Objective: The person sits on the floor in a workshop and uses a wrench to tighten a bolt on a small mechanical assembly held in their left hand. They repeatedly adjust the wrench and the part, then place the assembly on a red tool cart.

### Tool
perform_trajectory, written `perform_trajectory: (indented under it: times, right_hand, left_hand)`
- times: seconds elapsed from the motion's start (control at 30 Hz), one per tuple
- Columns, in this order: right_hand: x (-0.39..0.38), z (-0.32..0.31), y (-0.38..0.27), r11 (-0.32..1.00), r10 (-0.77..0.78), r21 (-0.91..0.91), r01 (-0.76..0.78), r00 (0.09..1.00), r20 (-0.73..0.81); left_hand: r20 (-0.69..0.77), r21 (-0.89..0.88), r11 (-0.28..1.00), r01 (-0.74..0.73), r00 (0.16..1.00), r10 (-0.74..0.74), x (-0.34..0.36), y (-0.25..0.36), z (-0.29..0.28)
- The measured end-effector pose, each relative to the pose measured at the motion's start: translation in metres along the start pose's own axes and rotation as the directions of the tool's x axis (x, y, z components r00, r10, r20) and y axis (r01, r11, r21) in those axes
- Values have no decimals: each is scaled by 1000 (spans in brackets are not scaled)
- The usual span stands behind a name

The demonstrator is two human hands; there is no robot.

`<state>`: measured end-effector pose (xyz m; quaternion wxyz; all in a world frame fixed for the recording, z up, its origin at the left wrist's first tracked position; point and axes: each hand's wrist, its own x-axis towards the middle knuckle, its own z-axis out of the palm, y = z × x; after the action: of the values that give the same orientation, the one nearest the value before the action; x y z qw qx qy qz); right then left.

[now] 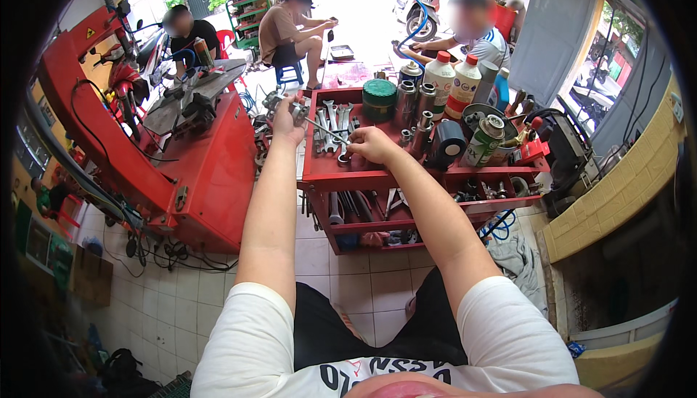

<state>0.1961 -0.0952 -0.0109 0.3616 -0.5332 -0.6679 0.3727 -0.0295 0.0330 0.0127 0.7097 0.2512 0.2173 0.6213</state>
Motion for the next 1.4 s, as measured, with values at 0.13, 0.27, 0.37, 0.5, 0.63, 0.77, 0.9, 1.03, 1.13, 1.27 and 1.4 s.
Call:
perform_trajectory:
  times: [0.13, 0.27, 0.37, 0.5, 0.63, 0.77, 0.9, 1.03, 1.13, 1.27, 1.4]
  right_hand:
    - [8, -2, 18, 997, -72, -19, 71, 997, -20]
    - [13, 3, 15, 987, -97, -133, 91, 994, -42]
    - [13, 5, 12, 989, -109, -107, 102, 992, -58]
    - [15, 8, 14, 999, -17, 50, 17, 1000, -11]
    - [18, 3, 27, 999, -53, 6, 54, 997, -47]
    - [18, 5, 23, 994, -86, 64, 87, 996, -23]
    - [11, 1, 17, 997, -68, 43, 69, 998, -11]
    - [3, 2, -5, 999, 12, 36, -13, 999, 32]
    - [2, -1, -7, 999, 38, 3, -38, 999, 23]
    - [6, -2, -3, 998, 60, 2, -60, 998, 34]
    - [6, 0, -1, 1000, 17, 18, -17, 1000, 12]
  left_hand:
    - [-5, 5, 1000, 7, 1000, -7, 4, -4, 1]
    - [66, 64, 996, 64, 995, -68, 9, 1, -11]
    - [14, 63, 996, 60, 998, -61, 4, 2, -6]
    - [22, 47, 999, 23, 999, -24, 11, 4, -12]
    - [22, 26, 999, 31, 999, -31, -1, -2, 1]
    - [22, 15, 1000, 24, 999, -25, 4, 3, -1]
    - [13, 35, 999, 37, 999, -38, 0, -2, -1]
    - [15, -24, 1000, 15, 1000, -15, 4, 2, -6]
    - [22, -1, 1000, 6, 1000, -6, 5, 1, -4]
    - [7, 4, 1000, 14, 1000, -14, 6, 0, -3]
    - [6, 0, 1000, 5, 1000, -5, 5, 0, -5]
